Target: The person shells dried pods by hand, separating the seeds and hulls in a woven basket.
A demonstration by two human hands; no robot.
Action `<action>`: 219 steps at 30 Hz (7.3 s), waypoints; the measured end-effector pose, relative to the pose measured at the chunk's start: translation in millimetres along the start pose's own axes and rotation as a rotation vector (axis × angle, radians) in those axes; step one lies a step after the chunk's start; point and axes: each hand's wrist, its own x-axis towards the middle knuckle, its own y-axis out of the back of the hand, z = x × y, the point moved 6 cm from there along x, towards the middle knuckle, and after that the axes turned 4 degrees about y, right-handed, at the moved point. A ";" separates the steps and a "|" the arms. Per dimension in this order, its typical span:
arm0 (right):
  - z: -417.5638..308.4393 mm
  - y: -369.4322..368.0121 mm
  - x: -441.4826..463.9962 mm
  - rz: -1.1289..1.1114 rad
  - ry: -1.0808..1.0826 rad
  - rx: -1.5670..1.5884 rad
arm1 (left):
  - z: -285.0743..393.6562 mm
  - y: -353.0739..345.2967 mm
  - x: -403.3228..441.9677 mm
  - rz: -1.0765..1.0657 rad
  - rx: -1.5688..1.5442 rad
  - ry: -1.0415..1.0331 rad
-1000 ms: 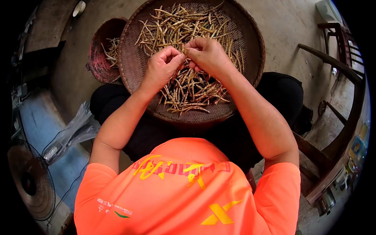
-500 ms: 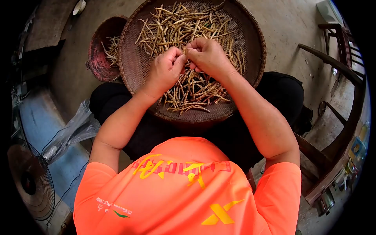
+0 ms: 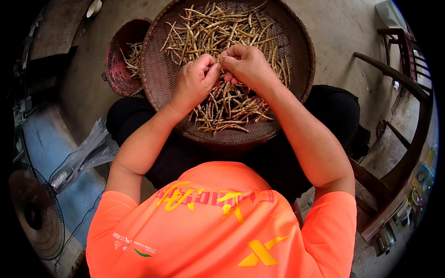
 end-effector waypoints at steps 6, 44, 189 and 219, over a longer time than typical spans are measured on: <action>2.6 2.3 2.1 0.002 0.025 -0.051 | -2.7 -3.5 -0.3 -0.062 0.041 0.030; 3.1 -0.2 -0.8 -0.004 0.033 0.156 | -17.0 -22.8 -3.0 -0.402 -1.023 0.396; -15.7 -0.4 -5.4 -0.013 0.276 -0.556 | -38.4 -20.2 0.4 -0.194 -0.880 0.546; -28.6 -11.4 -15.9 0.034 0.513 -0.626 | -48.5 -20.1 -0.1 -0.099 -1.000 0.612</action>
